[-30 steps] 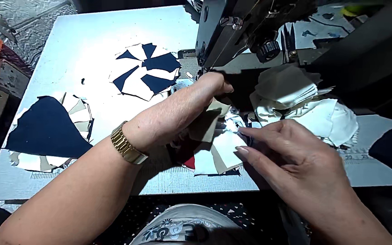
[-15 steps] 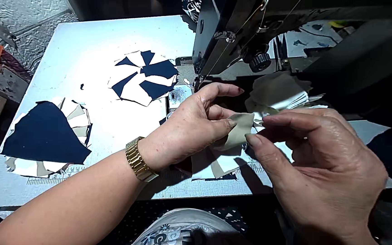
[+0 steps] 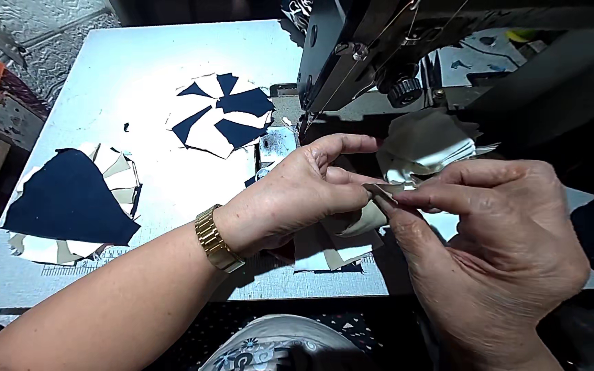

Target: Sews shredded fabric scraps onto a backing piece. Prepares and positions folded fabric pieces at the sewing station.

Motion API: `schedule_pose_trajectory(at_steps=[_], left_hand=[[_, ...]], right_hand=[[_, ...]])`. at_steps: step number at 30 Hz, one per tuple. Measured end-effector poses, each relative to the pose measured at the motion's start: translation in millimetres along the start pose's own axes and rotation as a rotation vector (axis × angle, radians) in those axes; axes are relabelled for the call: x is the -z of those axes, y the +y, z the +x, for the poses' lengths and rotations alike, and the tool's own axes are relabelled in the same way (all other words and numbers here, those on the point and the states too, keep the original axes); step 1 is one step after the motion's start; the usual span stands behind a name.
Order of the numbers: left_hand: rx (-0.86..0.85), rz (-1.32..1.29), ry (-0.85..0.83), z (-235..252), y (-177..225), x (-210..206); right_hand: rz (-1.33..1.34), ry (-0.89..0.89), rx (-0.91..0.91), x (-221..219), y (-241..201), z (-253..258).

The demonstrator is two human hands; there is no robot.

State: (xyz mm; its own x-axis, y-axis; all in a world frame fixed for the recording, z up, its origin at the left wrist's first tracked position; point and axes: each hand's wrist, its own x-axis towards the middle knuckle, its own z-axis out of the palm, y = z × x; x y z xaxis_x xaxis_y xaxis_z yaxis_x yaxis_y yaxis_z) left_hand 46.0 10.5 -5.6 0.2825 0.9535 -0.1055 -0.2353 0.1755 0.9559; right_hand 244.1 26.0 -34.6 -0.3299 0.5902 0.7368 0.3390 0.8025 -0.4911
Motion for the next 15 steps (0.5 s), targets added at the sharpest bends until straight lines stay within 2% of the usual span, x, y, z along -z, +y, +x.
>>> schedule_pose_trajectory(at_steps=[7, 12, 15], left_hand=[[0.08, -0.083, -0.005, 1.4, -1.0, 2.0], [0.066, -0.099, 0.061, 1.3, 1.6, 4.0], [0.0, -0.158, 0.118, 1.8, 5.2, 10.0]], right_hand=[[0.021, -0.028, 0.112, -1.6, 2.0, -2.5], [0.298, -0.068, -0.052, 8.7, -0.5, 1.9], [0.339, 0.006, -0.143, 16.7, 2.5, 2.8]])
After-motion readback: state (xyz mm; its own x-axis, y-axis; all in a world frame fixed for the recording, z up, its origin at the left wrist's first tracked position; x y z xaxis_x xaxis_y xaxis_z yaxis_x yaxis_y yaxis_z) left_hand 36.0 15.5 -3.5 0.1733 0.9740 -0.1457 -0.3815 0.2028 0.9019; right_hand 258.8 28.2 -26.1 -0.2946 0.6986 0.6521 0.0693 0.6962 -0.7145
